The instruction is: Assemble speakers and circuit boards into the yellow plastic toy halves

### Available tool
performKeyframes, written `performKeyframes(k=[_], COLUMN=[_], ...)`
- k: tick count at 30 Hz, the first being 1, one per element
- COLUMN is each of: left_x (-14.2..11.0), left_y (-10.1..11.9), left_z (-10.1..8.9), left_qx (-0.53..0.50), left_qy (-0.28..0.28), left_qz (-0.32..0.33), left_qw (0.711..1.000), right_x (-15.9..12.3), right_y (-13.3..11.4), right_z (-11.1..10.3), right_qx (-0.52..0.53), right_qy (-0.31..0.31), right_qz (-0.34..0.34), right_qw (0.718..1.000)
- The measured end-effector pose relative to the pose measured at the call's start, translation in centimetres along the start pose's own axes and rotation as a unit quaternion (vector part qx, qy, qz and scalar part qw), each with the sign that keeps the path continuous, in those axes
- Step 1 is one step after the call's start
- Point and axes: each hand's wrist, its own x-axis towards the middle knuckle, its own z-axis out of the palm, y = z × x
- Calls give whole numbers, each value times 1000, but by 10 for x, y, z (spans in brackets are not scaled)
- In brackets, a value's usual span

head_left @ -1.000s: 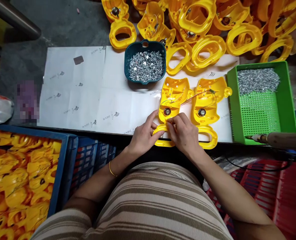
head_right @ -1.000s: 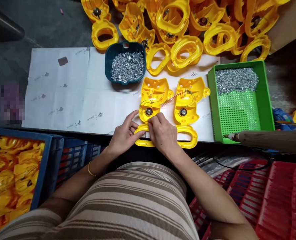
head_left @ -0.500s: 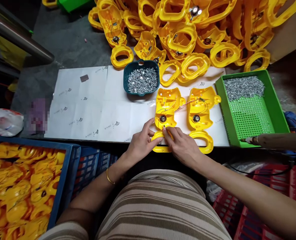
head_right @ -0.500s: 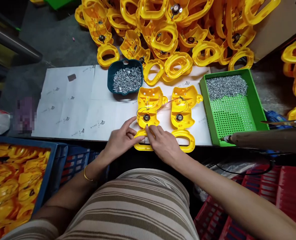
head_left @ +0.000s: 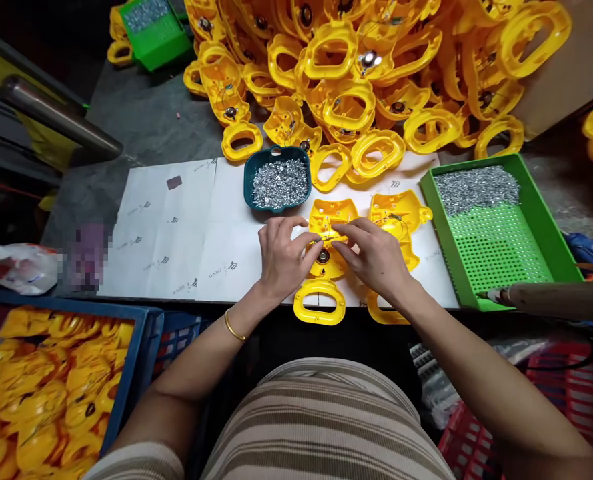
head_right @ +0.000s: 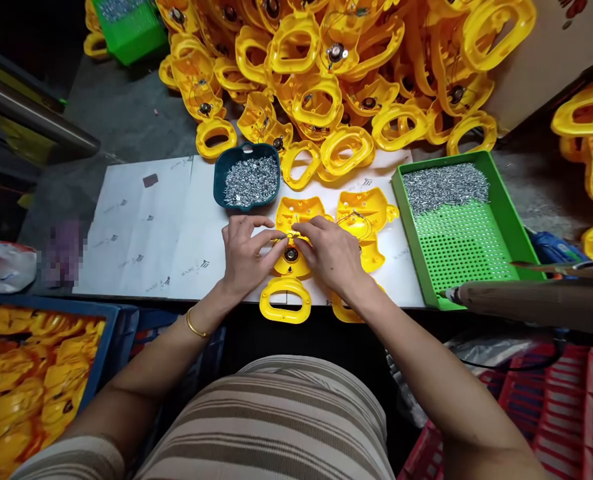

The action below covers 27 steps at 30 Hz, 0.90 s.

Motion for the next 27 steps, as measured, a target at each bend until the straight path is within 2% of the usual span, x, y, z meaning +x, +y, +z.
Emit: performKeyframes(k=[3,9,11,13,15,17,19,21,24,27], left_x=[0,20,28,33,34,32,29,27,25,22], left_y=[3,0,-3,-5,-6,-7,-6,-5,-5,-5], left_z=[2,10,14,18,20,21,21,21,23,26], left_qx=[-32,-35,-40,-54,-59,-55,-59,-77,-105,-113], left_qy=[-11,-78,-77,-51,-22,-5,5,19,33,32], left_qz=[-17,-6,15,41,59,63,42,5,-28,-22], left_qw=[999,996,996,996,996,996,997,997,994,993], right_x=[9,16,17,18,18,16,12,9,11,19], right_y=[6,16,19,22,25,26,25,20,10,3], right_z=[6,7,6,4,2,-2,-7,-12,-15,-12], right_qx=[-13,-139,-154,-131,-70,-11,1,-31,-103,-156], right_qy=[-15,57,60,45,36,63,102,110,47,-30], right_qz=[-16,-105,-119,-122,-98,-47,3,21,36,72], right_qw=[1000,983,979,983,992,997,995,993,993,985])
